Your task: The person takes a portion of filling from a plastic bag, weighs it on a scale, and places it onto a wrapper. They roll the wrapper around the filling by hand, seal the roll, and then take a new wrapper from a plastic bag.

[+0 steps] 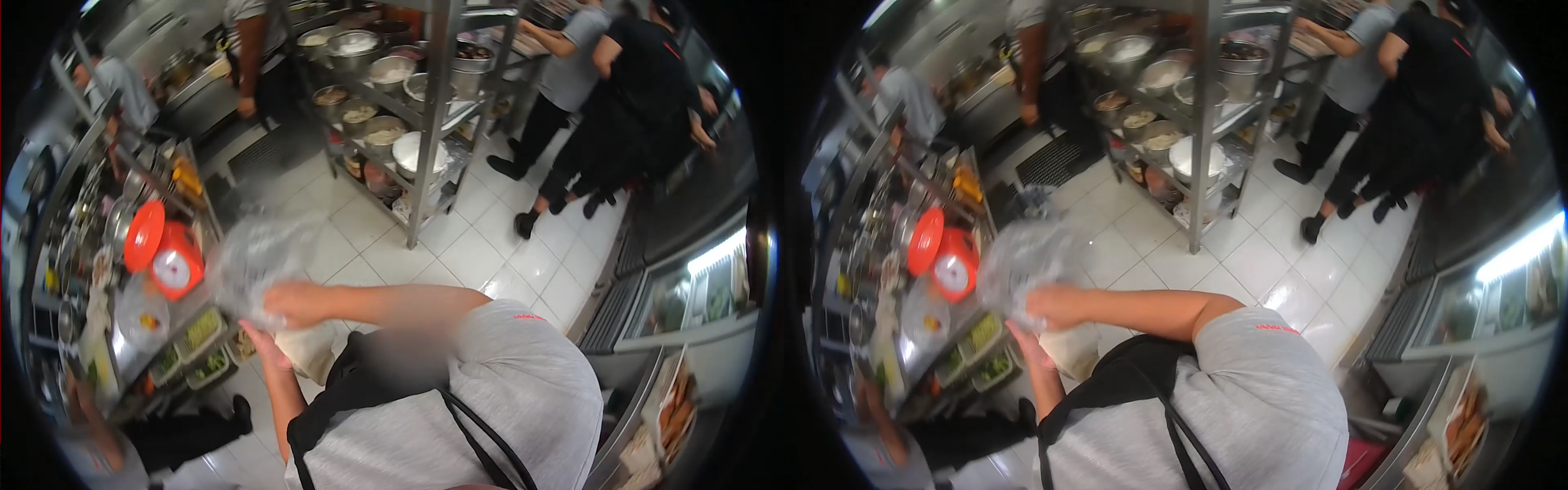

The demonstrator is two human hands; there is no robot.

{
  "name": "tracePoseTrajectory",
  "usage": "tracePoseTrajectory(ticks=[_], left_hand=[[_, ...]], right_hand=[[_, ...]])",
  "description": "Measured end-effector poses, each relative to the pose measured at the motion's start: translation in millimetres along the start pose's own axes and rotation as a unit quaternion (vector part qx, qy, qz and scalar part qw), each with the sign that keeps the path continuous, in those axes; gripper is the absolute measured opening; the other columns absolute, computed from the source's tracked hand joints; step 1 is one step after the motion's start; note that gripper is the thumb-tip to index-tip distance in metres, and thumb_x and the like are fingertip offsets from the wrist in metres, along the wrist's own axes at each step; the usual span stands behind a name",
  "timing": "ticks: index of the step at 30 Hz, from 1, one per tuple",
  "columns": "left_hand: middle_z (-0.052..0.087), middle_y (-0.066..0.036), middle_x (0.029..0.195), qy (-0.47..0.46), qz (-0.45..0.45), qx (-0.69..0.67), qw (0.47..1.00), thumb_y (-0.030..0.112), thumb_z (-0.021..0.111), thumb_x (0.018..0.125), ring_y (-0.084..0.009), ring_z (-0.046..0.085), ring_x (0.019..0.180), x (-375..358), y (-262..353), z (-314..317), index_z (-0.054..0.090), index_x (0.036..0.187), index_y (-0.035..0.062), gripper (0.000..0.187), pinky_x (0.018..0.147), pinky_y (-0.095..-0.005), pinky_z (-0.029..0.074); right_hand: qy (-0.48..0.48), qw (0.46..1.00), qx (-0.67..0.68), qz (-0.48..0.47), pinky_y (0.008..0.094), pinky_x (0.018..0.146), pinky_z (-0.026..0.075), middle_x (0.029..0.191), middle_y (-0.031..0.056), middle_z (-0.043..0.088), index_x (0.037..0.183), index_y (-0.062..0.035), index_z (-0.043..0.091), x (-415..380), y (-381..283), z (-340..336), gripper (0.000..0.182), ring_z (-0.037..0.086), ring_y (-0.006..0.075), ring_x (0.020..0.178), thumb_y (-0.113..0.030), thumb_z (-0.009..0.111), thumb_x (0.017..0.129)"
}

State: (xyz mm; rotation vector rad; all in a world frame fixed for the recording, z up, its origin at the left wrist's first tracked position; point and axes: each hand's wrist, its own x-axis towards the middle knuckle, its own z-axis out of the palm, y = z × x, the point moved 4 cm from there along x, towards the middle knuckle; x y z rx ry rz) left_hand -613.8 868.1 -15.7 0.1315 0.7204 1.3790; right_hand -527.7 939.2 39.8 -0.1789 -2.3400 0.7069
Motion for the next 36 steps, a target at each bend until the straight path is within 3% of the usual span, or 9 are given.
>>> tracePoseTrajectory(ticks=[4, 9, 16, 21, 24, 27, 30, 31, 36], left_hand=[[0.056, -0.012, 0.105, -0.063, 0.025, 0.085, 0.994, 0.037, 0.052, 0.082, -0.0248, 0.056, 0.093, 53.5, 45.4, -33.4, 0.05, 0.111, 0.0024, 0.046, 0.081, -0.0381, 0.045], [0.055, -0.01, 0.105, -0.027, -0.011, 0.192, 0.981, 0.009, 0.057, 0.076, -0.022, 0.054, 0.096, 104.9, 60.3, -31.8, 0.048, 0.113, 0.0003, 0.039, 0.078, -0.0323, 0.046], [0.052, -0.007, 0.106, -0.101, 0.037, 0.444, 0.889, 0.008, 0.058, 0.073, -0.0178, 0.052, 0.094, 139.5, 81.5, 20.0, 0.047, 0.113, 0.004, 0.042, 0.081, -0.031, 0.041], [0.05, -0.006, 0.108, -0.154, 0.056, 0.56, 0.812, 0.011, 0.061, 0.071, -0.016, 0.048, 0.097, 180.6, 81.0, -21.0, 0.044, 0.116, 0.0035, 0.049, 0.081, -0.0293, 0.04], [0.048, -0.008, 0.112, 0.052, -0.05, 0.533, 0.843, 0.014, 0.061, 0.073, -0.018, 0.047, 0.099, 196.2, 95.4, -19.1, 0.042, 0.118, 0.0029, 0.05, 0.083, -0.0306, 0.04], [0.047, -0.01, 0.113, 0.122, 0.077, 0.435, 0.889, 0.017, 0.061, 0.075, -0.02, 0.046, 0.1, 222.4, 106.7, -1.6, 0.041, 0.119, 0.0025, 0.051, 0.083, -0.0319, 0.039], [0.049, -0.012, 0.111, 0.169, 0.126, 0.367, 0.906, 0.018, 0.06, 0.078, -0.0207, 0.048, 0.099, 248.7, 109.7, 7.5, 0.04, 0.119, 0.0023, 0.048, 0.082, -0.0326, 0.041], [0.052, -0.01, 0.106, 0.161, 0.107, 0.293, 0.936, 0.013, 0.059, 0.078, -0.0183, 0.051, 0.093, 256.0, 110.3, 15.9, 0.04, 0.119, 0.0026, 0.046, 0.078, -0.0299, 0.043], [0.058, -0.006, 0.095, 0.187, 0.235, 0.319, 0.899, 0.004, 0.056, 0.076, -0.0145, 0.055, 0.085, 276.0, 127.2, 47.9, 0.052, 0.106, 0.0028, 0.03, 0.074, -0.0281, 0.045]], right_hand=[[-0.147, 0.987, 0.063, 0.03, 0.0379, 0.066, 0.042, 0.076, 0.015, 0.053, 0.076, -0.0037, 0.054, 20.8, 12.0, 8.7, 0.011, 0.052, 0.0313, 0.074, -0.011, 0.055, 0.068], [-0.095, 0.962, 0.105, 0.236, 0.0355, 0.064, 0.044, 0.082, 0.0138, 0.055, 0.086, -0.0039, 0.055, 36.8, 61.1, -41.3, 0.019, 0.055, 0.0291, 0.075, -0.013, 0.057, 0.07], [0.118, 0.954, -0.033, 0.274, 0.0363, 0.067, 0.045, 0.102, 0.0104, 0.048, 0.115, -0.0131, 0.042, 58.5, 82.8, -90.4, 0.055, 0.054, 0.0316, 0.081, -0.003, 0.059, 0.064], [-0.184, 0.969, 0.018, 0.163, 0.0381, 0.071, 0.043, 0.095, 0.0107, 0.052, 0.101, -0.0105, 0.053, 85.3, 135.1, -64.8, 0.041, 0.053, 0.0314, 0.086, -0.005, 0.059, 0.061], [-0.175, 0.977, 0.056, 0.105, 0.0367, 0.069, 0.044, 0.088, 0.0119, 0.056, 0.09, -0.0075, 0.058, 106.7, 176.3, -63.8, 0.029, 0.055, 0.0297, 0.082, -0.003, 0.057, 0.061], [-0.096, 0.975, 0.153, 0.127, 0.0324, 0.068, 0.044, 0.085, 0.0088, 0.056, 0.088, -0.0061, 0.056, 123.3, 226.9, -73.4, 0.025, 0.055, 0.0235, 0.079, -0.001, 0.056, 0.063], [-0.032, 0.929, 0.347, 0.128, 0.0272, 0.067, 0.045, 0.082, 0.0013, 0.055, 0.088, -0.0054, 0.053, 133.6, 281.8, -57.3, 0.021, 0.054, 0.0134, 0.077, 0.003, 0.054, 0.068], [-0.067, 0.836, 0.478, 0.26, 0.0261, 0.066, 0.046, 0.084, -0.0005, 0.053, 0.088, -0.0061, 0.052, 134.4, 293.5, -50.3, 0.021, 0.053, 0.0102, 0.077, 0.005, 0.052, 0.07], [-0.208, 0.717, 0.492, 0.448, 0.0267, 0.067, 0.047, 0.092, 0.0048, 0.052, 0.108, -0.0072, 0.043, 144.2, 339.2, -48.2, 0.041, 0.054, 0.0134, 0.08, -0.004, 0.059, 0.07]])
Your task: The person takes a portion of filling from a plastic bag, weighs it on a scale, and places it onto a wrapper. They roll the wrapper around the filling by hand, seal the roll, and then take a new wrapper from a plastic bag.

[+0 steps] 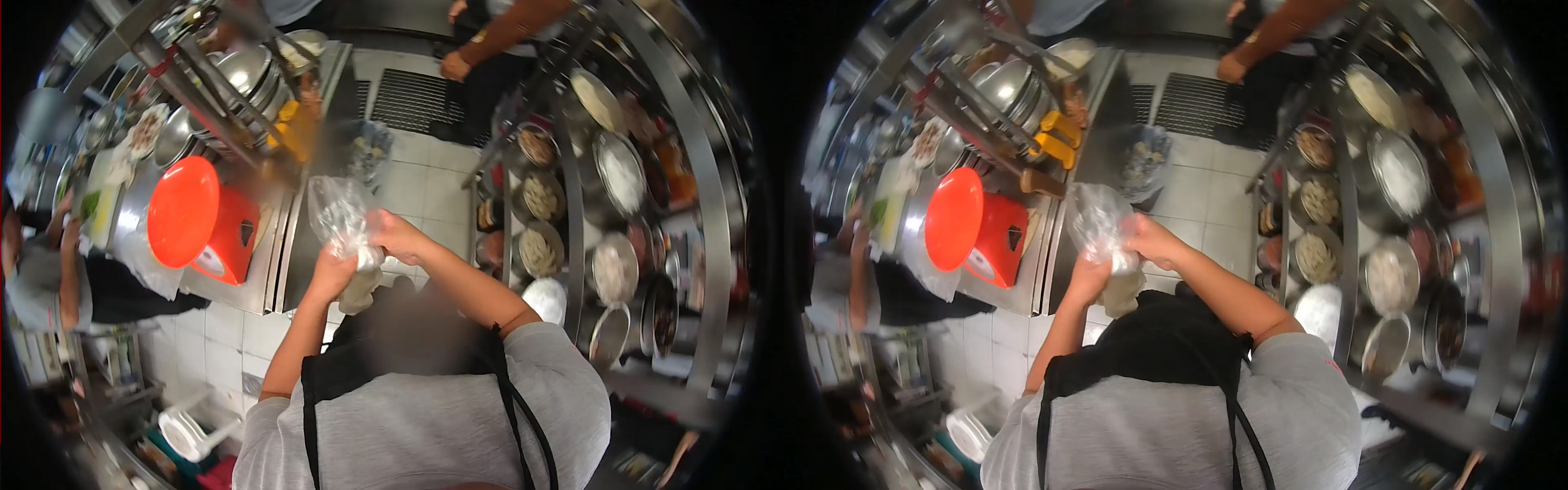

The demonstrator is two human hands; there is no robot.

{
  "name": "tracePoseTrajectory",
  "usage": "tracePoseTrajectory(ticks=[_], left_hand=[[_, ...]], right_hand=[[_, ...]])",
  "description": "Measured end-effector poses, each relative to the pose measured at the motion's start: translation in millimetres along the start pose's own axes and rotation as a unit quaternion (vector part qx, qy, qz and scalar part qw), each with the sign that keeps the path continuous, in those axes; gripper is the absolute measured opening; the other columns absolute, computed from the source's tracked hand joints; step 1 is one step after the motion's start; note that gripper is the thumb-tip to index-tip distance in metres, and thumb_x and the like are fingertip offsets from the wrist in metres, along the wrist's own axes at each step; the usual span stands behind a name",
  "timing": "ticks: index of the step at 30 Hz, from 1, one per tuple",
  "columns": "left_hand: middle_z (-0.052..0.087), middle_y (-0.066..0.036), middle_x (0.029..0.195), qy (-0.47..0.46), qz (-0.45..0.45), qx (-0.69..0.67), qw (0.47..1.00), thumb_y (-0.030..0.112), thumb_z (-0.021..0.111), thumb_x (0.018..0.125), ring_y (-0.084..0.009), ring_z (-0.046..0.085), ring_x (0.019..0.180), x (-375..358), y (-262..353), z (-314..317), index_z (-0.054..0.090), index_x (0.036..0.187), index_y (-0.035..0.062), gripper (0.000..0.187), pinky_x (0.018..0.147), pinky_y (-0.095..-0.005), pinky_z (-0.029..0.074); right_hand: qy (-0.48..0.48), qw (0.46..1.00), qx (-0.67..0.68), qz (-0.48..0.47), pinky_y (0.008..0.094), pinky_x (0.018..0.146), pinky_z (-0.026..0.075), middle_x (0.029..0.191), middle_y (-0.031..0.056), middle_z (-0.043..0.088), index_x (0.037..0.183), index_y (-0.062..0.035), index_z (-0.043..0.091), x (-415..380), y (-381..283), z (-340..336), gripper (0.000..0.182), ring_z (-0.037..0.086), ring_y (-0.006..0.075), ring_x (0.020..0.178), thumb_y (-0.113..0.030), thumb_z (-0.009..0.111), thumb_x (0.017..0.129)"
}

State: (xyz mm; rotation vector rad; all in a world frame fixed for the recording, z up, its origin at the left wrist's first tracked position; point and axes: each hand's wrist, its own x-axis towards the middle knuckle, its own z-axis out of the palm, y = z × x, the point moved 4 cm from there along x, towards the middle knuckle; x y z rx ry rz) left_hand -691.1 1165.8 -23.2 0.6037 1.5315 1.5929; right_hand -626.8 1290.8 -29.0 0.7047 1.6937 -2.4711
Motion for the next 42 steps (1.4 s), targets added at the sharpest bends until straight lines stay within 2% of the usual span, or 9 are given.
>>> tracePoseTrajectory(ticks=[5, 8, 11, 14, 24, 29, 33, 35, 42], left_hand=[[0.061, -0.013, 0.092, 0.056, -0.028, 0.272, 0.96, 0.007, 0.057, 0.071, -0.0216, 0.058, 0.084, -7.4, -8.6, -8.8, 0.052, 0.109, 0.003, 0.038, 0.075, -0.032, 0.045], [0.059, -0.021, 0.09, 0.003, -0.03, 0.353, 0.935, 0.015, 0.061, 0.068, -0.0276, 0.059, 0.083, -11.9, -12.4, -10.3, 0.05, 0.112, 0.0037, 0.046, 0.076, -0.0344, 0.044], [0.06, -0.015, 0.09, 0.005, 0.028, 0.316, 0.948, 0.014, 0.06, 0.07, -0.0244, 0.057, 0.085, -13.7, -29.5, -22.2, 0.055, 0.101, 0.0027, 0.034, 0.076, -0.0334, 0.044], [0.059, -0.01, 0.092, 0.061, 0.06, 0.289, 0.954, 0.011, 0.059, 0.071, -0.0204, 0.056, 0.086, -14.5, -24.9, -37.9, 0.057, 0.095, 0.0025, 0.025, 0.076, -0.0319, 0.044], [0.055, -0.009, 0.104, 0.216, -0.064, -0.009, 0.974, 0.021, 0.061, 0.077, -0.0155, 0.05, 0.097, -24.4, -34.2, -68.4, 0.047, 0.117, 0.0008, 0.047, 0.086, -0.0281, 0.039], [0.056, -0.014, 0.106, 0.27, -0.154, 0.133, 0.941, 0.029, 0.063, 0.077, -0.0199, 0.052, 0.098, -8.3, -44.9, -63.0, 0.047, 0.117, 0.0018, 0.051, 0.086, -0.0294, 0.039], [0.057, -0.017, 0.104, 0.263, -0.195, 0.27, 0.905, 0.035, 0.064, 0.074, -0.0253, 0.053, 0.098, 13.8, -72.5, -69.1, 0.051, 0.113, 0.0018, 0.053, 0.085, -0.0317, 0.041], [0.054, -0.018, 0.109, 0.26, -0.225, 0.281, 0.896, 0.038, 0.062, 0.073, -0.0289, 0.051, 0.103, 23.8, -71.9, -68.9, 0.051, 0.112, 0.0023, 0.054, 0.088, -0.0337, 0.04], [0.057, -0.016, 0.105, 0.269, -0.293, 0.302, 0.866, 0.037, 0.064, 0.073, -0.0293, 0.054, 0.097, 40.8, -72.0, -62.0, 0.052, 0.111, 0.005, 0.051, 0.084, -0.0339, 0.042]], right_hand=[[0.07, 0.857, -0.501, -0.098, 0.0386, 0.076, 0.044, 0.11, 0.0163, 0.045, 0.123, -0.0103, 0.035, 18.1, -32.6, -17.7, 0.066, 0.054, 0.0302, 0.09, -0.013, 0.065, 0.064], [0.01, 0.738, -0.554, -0.385, 0.0426, 0.083, 0.041, 0.119, 0.0204, 0.038, 0.129, -0.0147, 0.032, 30.5, -35.7, -0.1, 0.078, 0.048, 0.0369, 0.1, -0.019, 0.068, 0.06], [-0.174, 0.649, -0.62, -0.404, 0.042, 0.087, 0.038, 0.121, 0.0192, 0.038, 0.129, -0.0164, 0.034, 29.8, -10.8, 33.7, 0.081, 0.043, 0.0357, 0.107, -0.022, 0.07, 0.056], [-0.309, 0.68, -0.602, -0.284, 0.0415, 0.086, 0.039, 0.122, 0.0178, 0.037, 0.124, -0.0159, 0.04, 33.8, 14.6, 44.6, 0.074, 0.043, 0.0361, 0.107, -0.023, 0.071, 0.057], [-0.132, 0.843, -0.437, -0.284, 0.0356, 0.087, 0.04, 0.109, 0.0226, 0.052, 0.116, 0.0002, 0.045, 142.7, 108.4, -11.8, 0.056, 0.052, 0.0308, 0.101, -0.02, 0.067, 0.069], [0.088, 0.95, -0.296, -0.039, 0.0346, 0.089, 0.038, 0.11, 0.026, 0.051, 0.116, 0.0108, 0.041, 216.9, 94.6, -141.8, 0.065, 0.048, 0.032, 0.106, -0.034, 0.063, 0.075], [0.378, 0.871, -0.253, 0.185, 0.0392, 0.088, 0.039, 0.116, 0.0224, 0.048, 0.124, 0.0023, 0.039, 247.4, 90.6, -248.8, 0.073, 0.048, 0.0343, 0.106, -0.044, 0.062, 0.072], [0.399, 0.851, -0.339, 0.042, 0.0425, 0.073, 0.046, 0.1, 0.0171, 0.055, 0.119, -0.0019, 0.044, 292.4, 130.2, -320.1, 0.062, 0.055, 0.0315, 0.088, -0.042, 0.061, 0.074], [0.248, 0.958, -0.058, 0.134, 0.0304, 0.041, 0.038, 0.08, 0.0081, 0.054, 0.108, -0.0103, 0.044, 337.3, 86.8, -309.5, 0.042, 0.048, 0.0163, 0.056, -0.03, 0.061, 0.075]])
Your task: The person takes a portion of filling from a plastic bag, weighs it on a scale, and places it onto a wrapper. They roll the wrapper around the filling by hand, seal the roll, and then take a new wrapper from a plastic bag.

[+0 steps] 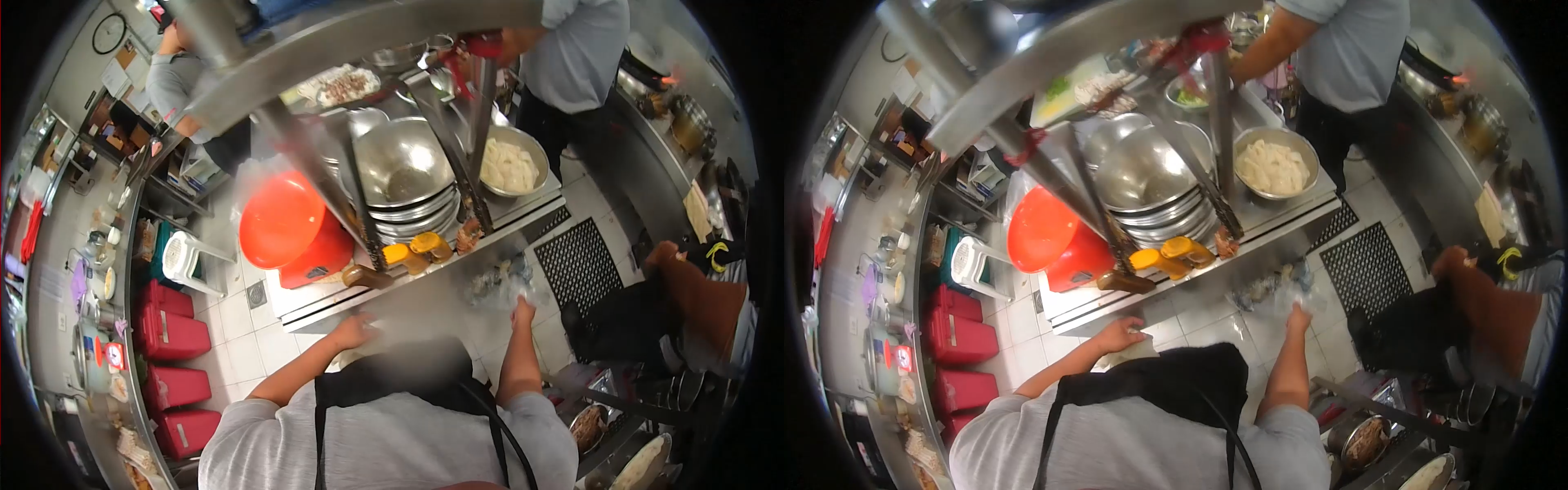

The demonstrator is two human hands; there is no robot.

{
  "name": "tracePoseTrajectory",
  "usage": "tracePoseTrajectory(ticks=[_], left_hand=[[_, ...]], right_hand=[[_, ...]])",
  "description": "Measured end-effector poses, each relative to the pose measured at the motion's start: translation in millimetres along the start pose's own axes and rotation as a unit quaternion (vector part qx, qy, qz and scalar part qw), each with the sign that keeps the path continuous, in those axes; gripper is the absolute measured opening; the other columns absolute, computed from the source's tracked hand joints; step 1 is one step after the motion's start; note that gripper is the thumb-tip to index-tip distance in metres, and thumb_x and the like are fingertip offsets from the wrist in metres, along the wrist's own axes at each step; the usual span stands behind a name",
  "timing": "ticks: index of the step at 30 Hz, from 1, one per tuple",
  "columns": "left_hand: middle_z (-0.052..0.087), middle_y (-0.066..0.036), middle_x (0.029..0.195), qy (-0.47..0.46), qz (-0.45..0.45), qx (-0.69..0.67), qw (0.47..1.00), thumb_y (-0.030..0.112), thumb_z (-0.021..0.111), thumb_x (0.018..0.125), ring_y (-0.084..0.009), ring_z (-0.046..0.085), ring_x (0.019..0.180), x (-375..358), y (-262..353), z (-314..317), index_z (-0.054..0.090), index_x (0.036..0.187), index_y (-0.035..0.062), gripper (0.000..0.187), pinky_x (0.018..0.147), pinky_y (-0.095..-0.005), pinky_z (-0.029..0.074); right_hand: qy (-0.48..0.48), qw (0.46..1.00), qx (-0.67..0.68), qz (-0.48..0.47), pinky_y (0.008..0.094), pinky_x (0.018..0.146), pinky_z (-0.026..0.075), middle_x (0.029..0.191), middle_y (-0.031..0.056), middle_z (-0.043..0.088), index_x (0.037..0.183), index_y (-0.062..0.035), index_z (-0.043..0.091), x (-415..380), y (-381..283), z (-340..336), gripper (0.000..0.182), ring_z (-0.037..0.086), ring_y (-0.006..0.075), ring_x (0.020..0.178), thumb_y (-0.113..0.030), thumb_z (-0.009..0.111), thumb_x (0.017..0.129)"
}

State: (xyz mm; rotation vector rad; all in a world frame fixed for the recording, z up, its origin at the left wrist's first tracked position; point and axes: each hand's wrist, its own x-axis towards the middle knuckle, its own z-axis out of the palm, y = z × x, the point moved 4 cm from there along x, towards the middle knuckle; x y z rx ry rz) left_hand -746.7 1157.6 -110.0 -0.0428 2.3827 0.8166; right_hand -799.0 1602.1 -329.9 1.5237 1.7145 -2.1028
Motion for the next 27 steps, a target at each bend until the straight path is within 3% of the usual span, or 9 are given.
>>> tracePoseTrajectory(ticks=[3, 6, 8, 10, 12, 15, 18, 24, 27], left_hand=[[0.057, -0.016, 0.104, 0.011, -0.008, -0.031, 0.999, 0.036, 0.064, 0.073, -0.0286, 0.054, 0.096, -5.9, 5.5, -1.2, 0.053, 0.11, 0.0053, 0.049, 0.083, -0.0338, 0.042], [0.057, -0.016, 0.104, 0.026, -0.043, -0.048, 0.998, 0.037, 0.064, 0.073, -0.0279, 0.054, 0.095, -10.0, 5.9, -5.7, 0.053, 0.11, 0.0056, 0.049, 0.082, -0.0336, 0.042], [0.057, -0.016, 0.104, 0.035, -0.056, -0.042, 0.997, 0.038, 0.063, 0.074, -0.0279, 0.054, 0.096, -9.6, 7.1, -8.9, 0.053, 0.11, 0.0058, 0.049, 0.083, -0.0333, 0.041], [0.056, -0.017, 0.105, 0.026, -0.074, -0.03, 0.996, 0.038, 0.063, 0.074, -0.028, 0.054, 0.097, -11.6, 15.2, -12.2, 0.053, 0.11, 0.0058, 0.049, 0.084, -0.033, 0.041], [0.056, -0.017, 0.106, 0.025, -0.075, -0.027, 0.996, 0.039, 0.063, 0.074, -0.0282, 0.054, 0.098, -11.3, 17.1, -14.5, 0.054, 0.109, 0.0057, 0.05, 0.085, -0.0328, 0.041], [0.056, -0.017, 0.107, 0.038, -0.05, -0.024, 0.998, 0.04, 0.062, 0.075, -0.0284, 0.053, 0.1, -5.9, 3.4, -6.3, 0.054, 0.109, 0.0052, 0.05, 0.086, -0.0332, 0.041], [0.056, -0.017, 0.107, 0.028, -0.055, -0.027, 0.998, 0.038, 0.061, 0.075, -0.0284, 0.053, 0.1, -9.7, 7.5, -8.9, 0.054, 0.109, 0.0049, 0.049, 0.086, -0.0335, 0.041], [0.056, -0.018, 0.107, 0.061, -0.046, -0.08, 0.994, 0.037, 0.063, 0.074, -0.0285, 0.053, 0.1, -17.4, -13.9, -0.8, 0.053, 0.11, 0.0046, 0.05, 0.085, -0.0338, 0.041], [0.06, -0.02, 0.092, 0.099, -0.046, -0.108, 0.988, 0.042, 0.065, 0.068, -0.0307, 0.058, 0.087, -22.8, -35.5, 8.4, 0.055, 0.107, 0.0044, 0.055, 0.078, -0.0352, 0.045]], right_hand=[[-0.017, 0.987, -0.156, 0.028, 0.0392, 0.059, 0.044, 0.098, 0.0117, 0.056, 0.125, -0.0093, 0.036, -31.6, -47.2, 36.7, 0.06, 0.054, 0.0225, 0.078, -0.025, 0.061, 0.073], [-0.065, 0.966, -0.211, -0.133, 0.0439, 0.076, 0.042, 0.113, 0.0171, 0.052, 0.133, -0.0091, 0.026, 37.4, -27.0, 75.0, 0.069, 0.051, 0.0292, 0.098, -0.023, 0.059, 0.073], [-0.061, 0.892, -0.371, -0.253, 0.0411, 0.075, 0.042, 0.113, 0.0196, 0.052, 0.132, -0.0041, 0.026, 46.8, -44.3, 83.7, 0.066, 0.054, 0.0307, 0.095, -0.021, 0.056, 0.075], [-0.037, 0.855, -0.428, -0.29, 0.0389, 0.076, 0.043, 0.111, 0.021, 0.053, 0.13, -0.0017, 0.03, 33.0, -75.8, 84.1, 0.059, 0.055, 0.0316, 0.094, -0.018, 0.052, 0.077], [-0.002, 0.884, -0.398, -0.246, 0.0376, 0.078, 0.042, 0.108, 0.0214, 0.054, 0.126, -0.0019, 0.038, -0.5, -103.2, 87.1, 0.05, 0.054, 0.032, 0.096, -0.015, 0.049, 0.079], [0.022, 0.873, -0.392, -0.288, 0.0378, 0.079, 0.043, 0.103, 0.0212, 0.057, 0.117, -0.0022, 0.048, -15.3, -119.8, 89.9, 0.04, 0.055, 0.034, 0.094, -0.011, 0.048, 0.078], [-0.043, 0.863, -0.421, -0.276, 0.0396, 0.078, 0.043, 0.103, 0.0211, 0.057, 0.114, -0.003, 0.051, 25.2, -105.5, 94.1, 0.035, 0.055, 0.0331, 0.094, -0.013, 0.049, 0.08], [-0.073, 0.668, -0.731, -0.115, 0.038, 0.081, 0.044, 0.107, 0.0193, 0.056, 0.121, -0.0036, 0.044, 5.5, -118.5, 107.5, 0.04, 0.054, 0.0314, 0.1, -0.004, 0.046, 0.081], [0.004, 0.721, -0.674, -0.157, 0.0377, 0.081, 0.045, 0.106, 0.0175, 0.058, 0.112, -0.0027, 0.052, -37.7, -145.5, 111.6, 0.03, 0.056, 0.0304, 0.098, -0.007, 0.047, 0.082]])
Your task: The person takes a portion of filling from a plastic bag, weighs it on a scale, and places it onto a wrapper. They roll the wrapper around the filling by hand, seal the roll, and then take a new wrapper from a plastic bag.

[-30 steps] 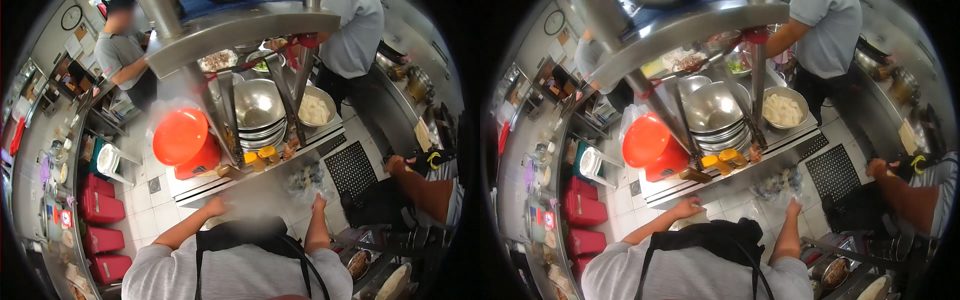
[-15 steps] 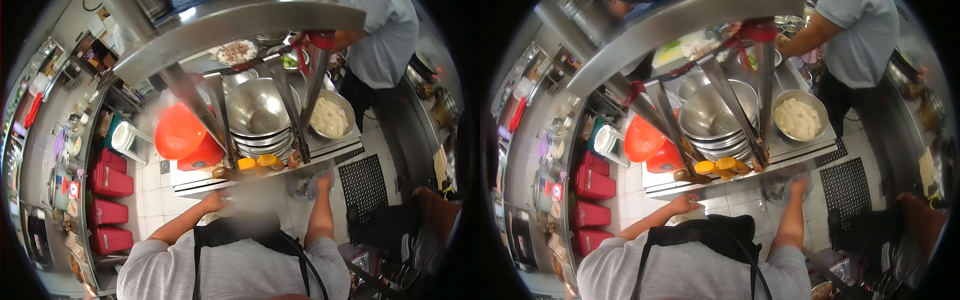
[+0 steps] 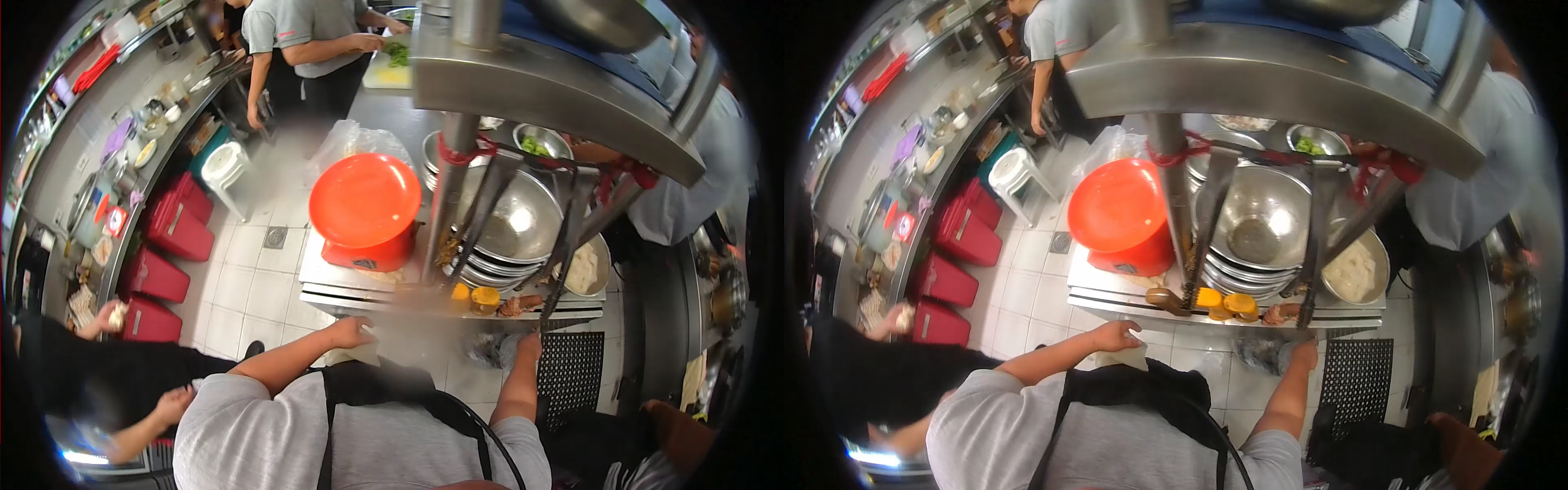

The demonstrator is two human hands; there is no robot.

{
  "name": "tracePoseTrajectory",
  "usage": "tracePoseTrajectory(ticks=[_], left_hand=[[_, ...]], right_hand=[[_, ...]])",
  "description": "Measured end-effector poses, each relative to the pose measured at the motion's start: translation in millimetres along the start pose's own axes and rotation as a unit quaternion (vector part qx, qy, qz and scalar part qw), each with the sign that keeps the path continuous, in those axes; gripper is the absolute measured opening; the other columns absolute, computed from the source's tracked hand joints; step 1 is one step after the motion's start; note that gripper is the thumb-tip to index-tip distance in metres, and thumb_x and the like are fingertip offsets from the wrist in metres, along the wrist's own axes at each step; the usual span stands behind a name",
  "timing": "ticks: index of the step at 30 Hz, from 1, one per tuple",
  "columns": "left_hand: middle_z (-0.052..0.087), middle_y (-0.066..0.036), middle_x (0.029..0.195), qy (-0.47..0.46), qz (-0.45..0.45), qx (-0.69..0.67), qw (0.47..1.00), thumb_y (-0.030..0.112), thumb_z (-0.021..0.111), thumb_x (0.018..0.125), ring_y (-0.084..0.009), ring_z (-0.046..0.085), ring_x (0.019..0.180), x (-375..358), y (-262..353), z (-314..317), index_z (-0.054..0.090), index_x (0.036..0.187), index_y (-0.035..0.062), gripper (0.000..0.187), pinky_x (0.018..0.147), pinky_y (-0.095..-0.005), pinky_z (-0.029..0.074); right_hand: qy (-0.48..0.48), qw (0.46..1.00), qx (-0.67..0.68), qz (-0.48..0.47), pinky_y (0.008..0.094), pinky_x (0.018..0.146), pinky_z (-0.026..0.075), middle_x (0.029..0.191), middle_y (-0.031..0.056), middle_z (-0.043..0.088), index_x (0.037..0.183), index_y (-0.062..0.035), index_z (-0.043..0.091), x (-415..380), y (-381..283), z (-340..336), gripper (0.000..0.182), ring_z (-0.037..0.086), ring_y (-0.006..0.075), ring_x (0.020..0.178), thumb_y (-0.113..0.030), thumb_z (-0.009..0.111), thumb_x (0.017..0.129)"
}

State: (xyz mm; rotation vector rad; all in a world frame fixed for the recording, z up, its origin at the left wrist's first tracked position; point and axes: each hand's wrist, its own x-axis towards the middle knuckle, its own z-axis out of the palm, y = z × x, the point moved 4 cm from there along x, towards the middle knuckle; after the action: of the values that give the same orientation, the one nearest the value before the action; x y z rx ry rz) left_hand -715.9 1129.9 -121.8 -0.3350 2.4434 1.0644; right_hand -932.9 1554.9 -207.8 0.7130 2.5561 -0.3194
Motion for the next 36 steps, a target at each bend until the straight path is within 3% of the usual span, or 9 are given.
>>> tracePoseTrajectory(ticks=[6, 10, 13, 18, 22, 24, 26, 34, 36], left_hand=[[0.057, -0.02, 0.102, -0.015, -0.057, -0.03, 0.998, 0.038, 0.063, 0.074, -0.0306, 0.054, 0.098, -24.1, -3.6, -18.0, 0.052, 0.111, 0.0041, 0.051, 0.084, -0.035, 0.042], [0.058, -0.02, 0.101, 0.035, -0.025, -0.051, 0.998, 0.038, 0.063, 0.074, -0.0308, 0.055, 0.096, -38.5, -17.2, -40.1, 0.053, 0.11, 0.004, 0.051, 0.083, -0.0355, 0.043], [0.058, -0.02, 0.1, 0.062, -0.023, -0.075, 0.995, 0.035, 0.063, 0.074, -0.0304, 0.056, 0.094, -53.4, -44.2, -58.3, 0.053, 0.11, 0.0039, 0.048, 0.082, -0.0353, 0.044], [0.059, -0.02, 0.099, 0.119, -0.013, -0.13, 0.984, 0.035, 0.064, 0.073, -0.0283, 0.057, 0.093, -96.4, -105.9, -95.2, 0.053, 0.11, 0.0032, 0.049, 0.082, -0.0339, 0.044], [0.057, -0.018, 0.104, 0.183, -0.002, -0.138, 0.973, 0.035, 0.063, 0.074, -0.0281, 0.055, 0.098, -141.3, -161.4, -121.5, 0.052, 0.11, 0.0018, 0.051, 0.085, -0.0331, 0.042], [0.056, -0.018, 0.107, 0.2, -0.009, -0.144, 0.969, 0.035, 0.063, 0.074, -0.0283, 0.053, 0.101, -168.1, -185.2, -131.0, 0.052, 0.11, 0.0012, 0.05, 0.087, -0.0329, 0.04], [0.055, -0.017, 0.11, 0.213, -0.038, -0.161, 0.963, 0.033, 0.062, 0.075, -0.0274, 0.052, 0.104, -200.7, -203.1, -142.4, 0.053, 0.11, 0.0024, 0.047, 0.088, -0.0327, 0.039], [0.058, -0.015, 0.104, 0.347, -0.085, -0.268, 0.895, 0.031, 0.065, 0.073, -0.0255, 0.056, 0.096, -313.5, -292.1, -162.1, 0.053, 0.109, 0.0013, 0.048, 0.084, -0.0322, 0.042], [0.059, -0.015, 0.099, 0.388, -0.099, -0.273, 0.875, 0.029, 0.064, 0.075, -0.0237, 0.056, 0.092, -340.1, -304.9, -172.3, 0.053, 0.109, 0.0033, 0.045, 0.081, -0.032, 0.043]], right_hand=[[0.071, 0.99, 0.045, -0.11, 0.0401, 0.073, 0.046, 0.093, 0.0143, 0.061, 0.09, -0.0048, 0.061, 33.6, 25.5, 62.2, 0.019, 0.059, 0.0276, 0.087, -0.016, 0.051, 0.079], [-0.038, 0.939, -0.154, -0.306, 0.0407, 0.066, 0.047, 0.08, 0.0142, 0.063, 0.08, -0.0063, 0.063, 82.2, 84.8, 207.9, 0.019, 0.061, 0.026, 0.077, -0.021, 0.053, 0.076], [-0.213, 0.952, -0.012, -0.221, 0.0397, 0.061, 0.048, 0.076, 0.0144, 0.063, 0.079, -0.0035, 0.062, 1.0, 76.0, 228.6, 0.022, 0.061, 0.0274, 0.07, -0.024, 0.054, 0.075], [-0.309, 0.923, -0.079, -0.216, 0.0357, 0.061, 0.049, 0.077, 0.0158, 0.061, 0.076, 0.0037, 0.06, -65.7, 21.1, 296.2, 0.032, 0.062, 0.0245, 0.056, -0.028, 0.054, 0.076], [-0.22, 0.871, -0.241, -0.367, 0.0381, 0.072, 0.047, 0.087, 0.0185, 0.062, 0.087, 0.0019, 0.062, -127.3, -94.1, 300.7, 0.039, 0.062, 0.03, 0.075, -0.034, 0.05, 0.076], [-0.166, 0.786, -0.322, -0.5, 0.0385, 0.076, 0.046, 0.088, 0.0168, 0.062, 0.087, -0.0004, 0.063, -165.8, -157.0, 297.6, 0.039, 0.06, 0.0299, 0.084, -0.035, 0.051, 0.074], [-0.033, 0.812, -0.111, -0.572, 0.0384, 0.077, 0.046, 0.087, 0.0168, 0.062, 0.086, -0.0007, 0.064, -156.2, -203.3, 365.7, 0.037, 0.059, 0.0314, 0.085, -0.033, 0.052, 0.073], [-0.382, 0.704, -0.241, -0.548, 0.0387, 0.063, 0.045, 0.074, 0.0161, 0.062, 0.104, -0.0022, 0.057, -436.0, -340.9, 343.4, 0.039, 0.058, 0.0259, 0.068, -0.027, 0.058, 0.073], [-0.446, 0.615, -0.236, -0.606, 0.0385, 0.066, 0.045, 0.084, 0.0161, 0.06, 0.114, -0.0026, 0.05, -492.2, -371.7, 371.0, 0.05, 0.057, 0.0243, 0.075, -0.026, 0.063, 0.071]])
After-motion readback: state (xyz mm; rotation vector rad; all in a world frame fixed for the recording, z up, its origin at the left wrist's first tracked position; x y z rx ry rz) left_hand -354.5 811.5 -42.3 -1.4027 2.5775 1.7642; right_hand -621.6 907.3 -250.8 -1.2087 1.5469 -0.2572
